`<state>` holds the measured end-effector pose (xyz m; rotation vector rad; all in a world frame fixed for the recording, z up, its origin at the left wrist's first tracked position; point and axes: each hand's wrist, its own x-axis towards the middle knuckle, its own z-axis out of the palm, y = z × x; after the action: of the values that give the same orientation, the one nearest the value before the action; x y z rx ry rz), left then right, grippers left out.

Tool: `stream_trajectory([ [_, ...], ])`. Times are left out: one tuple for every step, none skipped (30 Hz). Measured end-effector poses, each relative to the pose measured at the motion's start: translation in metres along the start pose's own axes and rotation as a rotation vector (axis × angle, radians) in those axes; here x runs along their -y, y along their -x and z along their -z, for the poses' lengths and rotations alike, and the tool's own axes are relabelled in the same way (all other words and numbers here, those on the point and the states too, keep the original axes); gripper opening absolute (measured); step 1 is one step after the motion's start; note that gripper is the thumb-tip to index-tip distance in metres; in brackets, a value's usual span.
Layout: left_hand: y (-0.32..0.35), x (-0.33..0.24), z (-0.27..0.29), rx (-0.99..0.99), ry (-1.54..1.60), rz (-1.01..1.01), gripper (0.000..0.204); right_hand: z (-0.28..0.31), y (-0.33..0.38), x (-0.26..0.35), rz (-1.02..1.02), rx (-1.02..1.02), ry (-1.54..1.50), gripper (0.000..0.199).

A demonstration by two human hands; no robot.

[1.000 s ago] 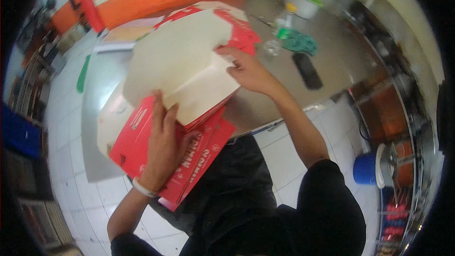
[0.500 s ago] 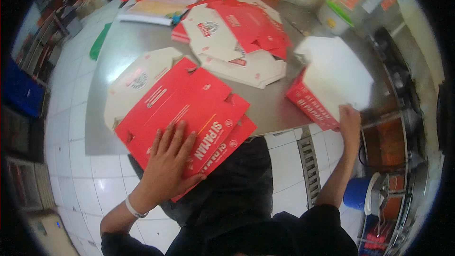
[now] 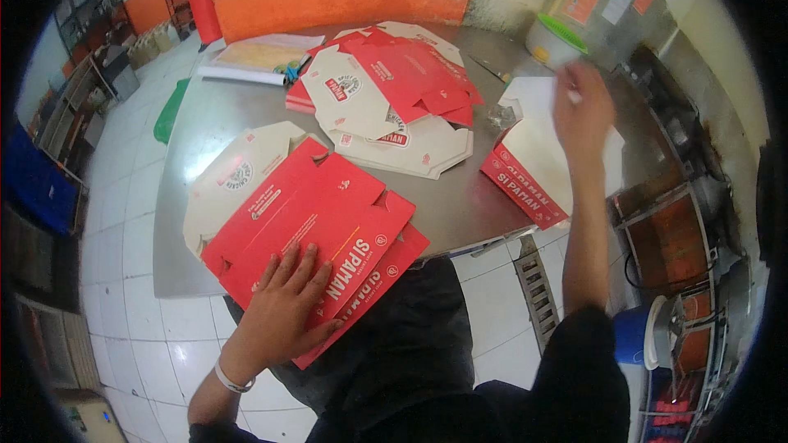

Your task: The recorder folds and assembles several flat cardboard food boxes into their three-dimensional shapes.

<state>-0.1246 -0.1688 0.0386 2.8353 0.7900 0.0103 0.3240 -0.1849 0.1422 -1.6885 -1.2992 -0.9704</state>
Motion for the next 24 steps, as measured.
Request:
stream_trajectory([
  [-0.002,-0.003,0.004,0.005,0.02,0.001,0.088,-0.021,-0.02,-0.005,0.021,0.015,0.201,0.025],
  [-0.004,-0.007,0.008,0.006,0.039,0.001,0.084,-0.039,-0.039,-0.014,0.039,0.029,0.403,0.031],
  [-0.005,-0.009,0.009,-0.003,0.024,-0.006,0.084,-0.06,-0.052,-0.038,0.032,0.011,0.405,0.031],
  [-0.004,-0.011,0.009,-0.02,0.062,-0.022,0.08,-0.08,-0.063,-0.069,-0.021,0.334,0.492,0.034],
  [-0.002,-0.01,0.009,-0.038,0.1,-0.025,0.077,-0.095,-0.07,-0.087,-0.066,0.66,0.558,0.038],
  [-0.001,-0.006,0.007,-0.057,0.082,-0.001,0.077,-0.103,-0.071,-0.092,-0.053,0.639,0.532,0.038],
  [0.002,-0.006,0.007,-0.044,0.144,-0.012,0.075,-0.108,-0.071,-0.091,0.047,0.622,0.511,0.036],
  [0.001,-0.007,0.004,-0.034,0.219,-0.037,0.073,-0.108,-0.071,-0.086,0.148,0.607,0.508,0.034],
  [-0.002,-0.006,0.003,-0.066,0.249,-0.049,0.069,-0.101,-0.071,-0.072,0.191,0.533,0.499,0.034],
  [-0.003,-0.006,0.006,-0.087,0.244,-0.011,0.069,-0.091,-0.072,-0.048,0.236,0.462,0.473,0.033],
  [-0.005,-0.006,0.01,-0.136,0.248,-0.022,0.069,-0.078,-0.074,-0.02,0.261,0.453,0.447,0.033],
  [-0.007,-0.006,0.016,-0.183,0.254,-0.038,0.069,-0.06,-0.077,0.013,0.297,0.356,0.379,0.034],
  [-0.01,-0.007,0.022,-0.195,0.259,-0.009,0.069,-0.044,-0.077,0.045,0.332,0.265,0.308,0.035],
  [-0.015,-0.009,0.029,-0.313,0.286,-0.036,0.072,-0.031,-0.074,0.076,0.368,0.268,0.258,0.035],
  [-0.02,-0.011,0.036,-0.432,0.309,-0.069,0.075,-0.018,-0.07,0.104,0.403,0.269,0.211,0.035],
  [-0.028,-0.015,0.041,-0.44,0.313,-0.048,0.075,-0.007,-0.063,0.128,0.469,0.261,0.075,0.035],
  [-0.041,-0.02,0.046,-0.656,0.31,-0.029,0.078,0.005,-0.054,0.148,0.53,0.251,-0.048,0.034],
  [-0.05,-0.024,0.048,-0.872,0.3,-0.011,0.081,0.014,-0.044,0.166,0.595,0.256,-0.116,0.033],
  [-0.056,-0.025,0.047,-0.882,0.303,-0.006,0.081,0.021,-0.032,0.182,0.659,0.261,-0.182,0.031],
  [-0.062,-0.025,0.047,-0.937,0.319,0.048,0.084,0.027,-0.021,0.194,0.696,0.317,-0.336,0.024],
  [-0.067,-0.026,0.047,-0.989,0.342,0.092,0.087,0.034,-0.012,0.199,0.728,0.376,-0.478,0.019],
  [-0.063,-0.027,0.049,-1.0,0.338,0.083,0.087,0.041,-0.01,0.2,0.734,0.365,-0.471,0.019],
  [-0.051,-0.027,0.05,-0.848,0.465,0.014,0.083,0.048,-0.01,0.201,0.767,0.4,-0.57,0.019],
  [-0.038,-0.023,0.051,-0.687,0.583,-0.039,0.079,0.051,-0.007,0.205,0.799,0.44,-0.684,0.019],
])
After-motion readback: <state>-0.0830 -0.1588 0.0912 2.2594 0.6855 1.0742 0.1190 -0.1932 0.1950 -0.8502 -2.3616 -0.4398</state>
